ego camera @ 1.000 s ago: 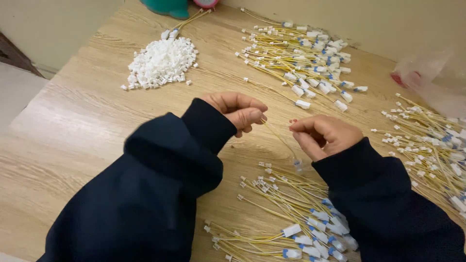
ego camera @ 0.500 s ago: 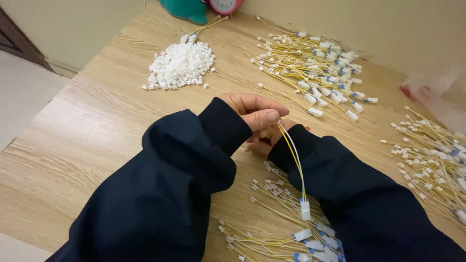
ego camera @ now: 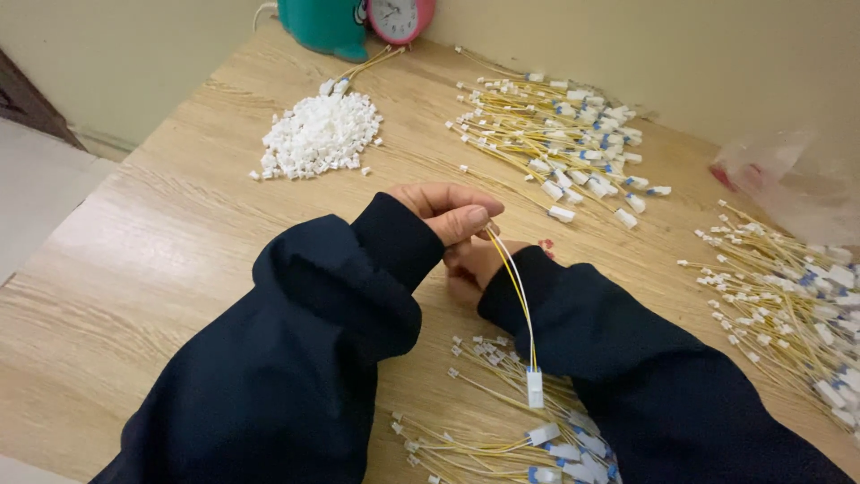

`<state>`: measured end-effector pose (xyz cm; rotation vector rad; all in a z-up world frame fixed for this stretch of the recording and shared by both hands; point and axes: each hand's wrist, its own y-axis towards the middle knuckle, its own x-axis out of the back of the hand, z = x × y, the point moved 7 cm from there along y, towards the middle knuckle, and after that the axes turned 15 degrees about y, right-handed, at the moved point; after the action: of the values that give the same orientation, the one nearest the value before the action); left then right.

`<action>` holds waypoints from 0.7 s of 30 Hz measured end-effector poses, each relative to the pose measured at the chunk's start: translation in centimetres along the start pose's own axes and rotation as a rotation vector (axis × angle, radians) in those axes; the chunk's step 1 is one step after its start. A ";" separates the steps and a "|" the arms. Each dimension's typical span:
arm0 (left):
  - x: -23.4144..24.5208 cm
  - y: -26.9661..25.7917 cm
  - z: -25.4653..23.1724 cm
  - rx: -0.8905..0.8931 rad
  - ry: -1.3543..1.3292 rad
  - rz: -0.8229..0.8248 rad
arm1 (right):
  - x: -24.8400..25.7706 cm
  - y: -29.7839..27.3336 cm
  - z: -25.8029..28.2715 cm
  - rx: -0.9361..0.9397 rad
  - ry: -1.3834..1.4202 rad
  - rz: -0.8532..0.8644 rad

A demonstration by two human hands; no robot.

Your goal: Assembling small electronic wire components by attaching red plastic pieces to the ends

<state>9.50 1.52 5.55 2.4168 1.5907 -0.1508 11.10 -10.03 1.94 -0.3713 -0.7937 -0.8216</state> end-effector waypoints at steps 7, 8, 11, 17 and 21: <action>-1.7 0.9 4.6 0.106 -0.130 -0.064 | 9.2 -7.2 -0.4 -0.088 0.127 -0.480; -2.5 0.8 6.1 0.193 -0.173 -0.079 | 9.6 -8.4 0.2 -0.067 0.282 -0.539; -5.0 -0.2 7.6 0.329 -0.242 -0.074 | 8.8 -10.4 -0.4 -0.019 0.484 -0.602; -7.1 -1.8 6.8 0.405 -0.271 -0.060 | 8.6 -10.4 3.3 0.111 0.273 -0.590; -7.0 -1.6 7.4 0.376 -0.255 -0.047 | 8.3 -10.1 4.7 0.311 0.010 -0.577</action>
<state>5.55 -6.03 -0.26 2.4935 1.6161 -0.7984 4.64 -17.99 11.27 0.1526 -1.0201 -1.2110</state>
